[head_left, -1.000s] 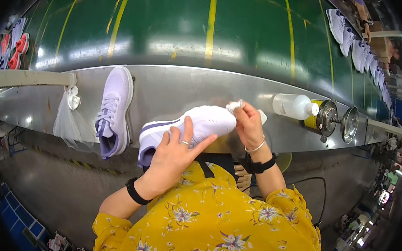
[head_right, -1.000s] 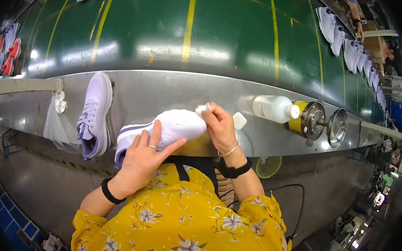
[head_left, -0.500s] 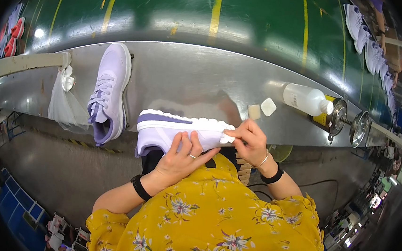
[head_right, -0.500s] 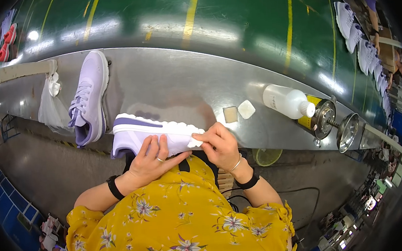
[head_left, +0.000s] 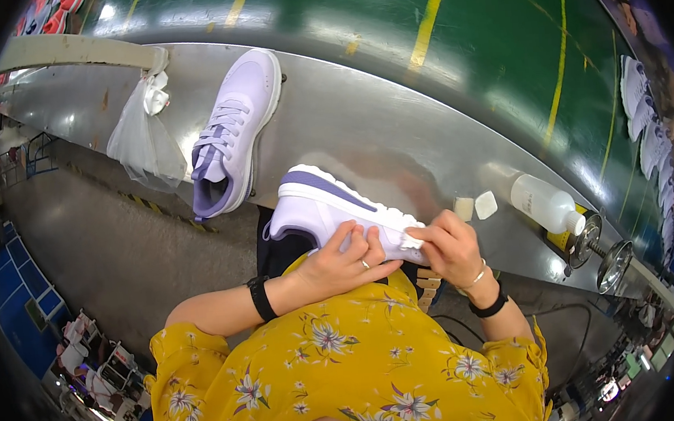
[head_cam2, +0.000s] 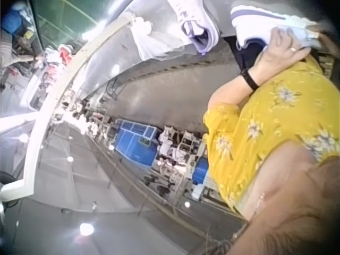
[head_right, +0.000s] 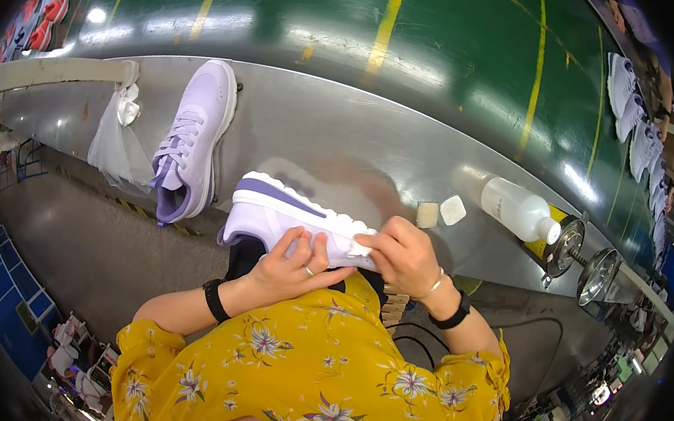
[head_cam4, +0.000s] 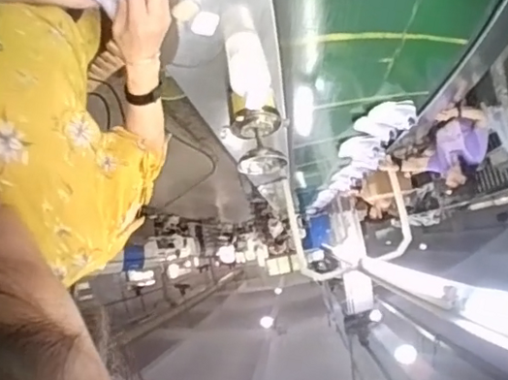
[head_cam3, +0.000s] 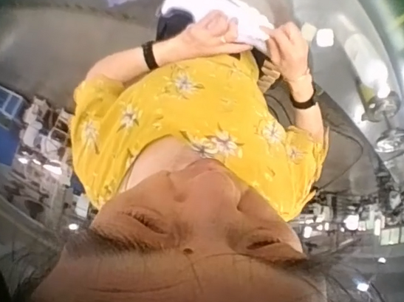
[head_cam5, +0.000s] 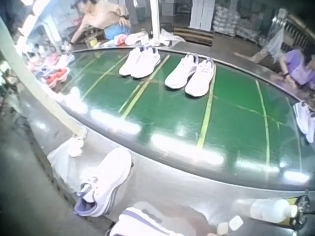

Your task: Cleaning and inspecting purple and white athletic shoes on a factory production line.

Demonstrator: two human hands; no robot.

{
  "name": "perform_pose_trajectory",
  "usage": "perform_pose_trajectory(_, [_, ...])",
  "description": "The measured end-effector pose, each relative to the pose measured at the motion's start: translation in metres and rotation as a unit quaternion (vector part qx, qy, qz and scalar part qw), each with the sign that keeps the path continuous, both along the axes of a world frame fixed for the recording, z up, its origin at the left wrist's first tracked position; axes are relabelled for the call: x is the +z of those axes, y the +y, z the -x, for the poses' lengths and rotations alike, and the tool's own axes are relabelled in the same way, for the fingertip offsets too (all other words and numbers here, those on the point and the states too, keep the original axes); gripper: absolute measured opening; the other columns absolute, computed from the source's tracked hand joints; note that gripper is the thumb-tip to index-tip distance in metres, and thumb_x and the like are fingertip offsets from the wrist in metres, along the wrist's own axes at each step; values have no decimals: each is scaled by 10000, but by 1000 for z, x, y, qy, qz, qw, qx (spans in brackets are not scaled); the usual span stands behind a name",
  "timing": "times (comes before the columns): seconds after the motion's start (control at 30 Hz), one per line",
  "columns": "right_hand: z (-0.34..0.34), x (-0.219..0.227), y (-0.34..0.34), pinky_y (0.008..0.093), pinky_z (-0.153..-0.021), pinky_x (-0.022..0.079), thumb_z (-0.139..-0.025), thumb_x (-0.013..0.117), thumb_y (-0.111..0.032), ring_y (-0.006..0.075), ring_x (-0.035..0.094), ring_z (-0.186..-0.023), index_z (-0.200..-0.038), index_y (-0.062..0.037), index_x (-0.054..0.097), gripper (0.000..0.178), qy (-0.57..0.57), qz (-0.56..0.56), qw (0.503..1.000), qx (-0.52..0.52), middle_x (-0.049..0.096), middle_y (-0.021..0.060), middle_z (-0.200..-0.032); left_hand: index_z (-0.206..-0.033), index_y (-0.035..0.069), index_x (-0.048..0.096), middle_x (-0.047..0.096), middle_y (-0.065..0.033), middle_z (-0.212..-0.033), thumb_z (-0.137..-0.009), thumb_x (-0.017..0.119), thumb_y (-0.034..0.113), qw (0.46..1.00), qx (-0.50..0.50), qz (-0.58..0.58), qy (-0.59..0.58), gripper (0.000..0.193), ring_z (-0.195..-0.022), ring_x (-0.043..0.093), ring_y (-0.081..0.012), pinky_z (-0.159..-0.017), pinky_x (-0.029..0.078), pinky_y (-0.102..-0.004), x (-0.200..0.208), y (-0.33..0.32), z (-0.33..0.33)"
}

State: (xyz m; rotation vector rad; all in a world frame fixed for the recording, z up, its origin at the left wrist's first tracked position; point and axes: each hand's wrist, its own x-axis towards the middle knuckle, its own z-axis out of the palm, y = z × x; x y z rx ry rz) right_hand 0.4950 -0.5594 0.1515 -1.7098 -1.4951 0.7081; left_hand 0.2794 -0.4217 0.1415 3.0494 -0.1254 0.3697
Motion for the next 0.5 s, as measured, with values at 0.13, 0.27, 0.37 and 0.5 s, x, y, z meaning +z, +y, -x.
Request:
perform_pose_trajectory(0.13, [8,-1,8,346,-559,433,-718,725,24,251,527,-647,-969,-87,722,275,-6,1,1000,-25,482,74,-739,-1286,335,597,545,-129,-1112,-915,558,247,1000,3,2,-1,383,-968,523,-281,-886,538,-412,2,1,1])
perform_pose_trajectory(0.27, [13,-5,44,360,-564,435,-732,722,18,260,529,-656,-953,-84,718,244,0,-26,1000,6,479,78,-750,-1256,342,600,549,-113,-1102,-902,562,263,1000,-4,8,-6,365,-954,546,-280,-885,535,-414,-1,1,-2])
perform_pose_trajectory(0.37, [7,-2,35,366,-573,438,-739,721,13,269,534,-665,-951,-84,716,232,-11,-8,1000,22,482,82,-752,-1247,353,598,559,-101,-1090,-878,571,277,1000,18,5,-12,378,-944,569,-277,-889,525,-415,-2,1,0])
perform_pose_trajectory(0.5, [-13,12,-5,363,-576,445,-740,706,32,269,533,-648,-944,-71,722,229,-20,7,1000,-15,490,87,-749,-1278,344,594,574,-120,-1106,-877,555,251,1000,8,18,-1,413,-964,570,-288,-922,502,-427,14,8,-9])
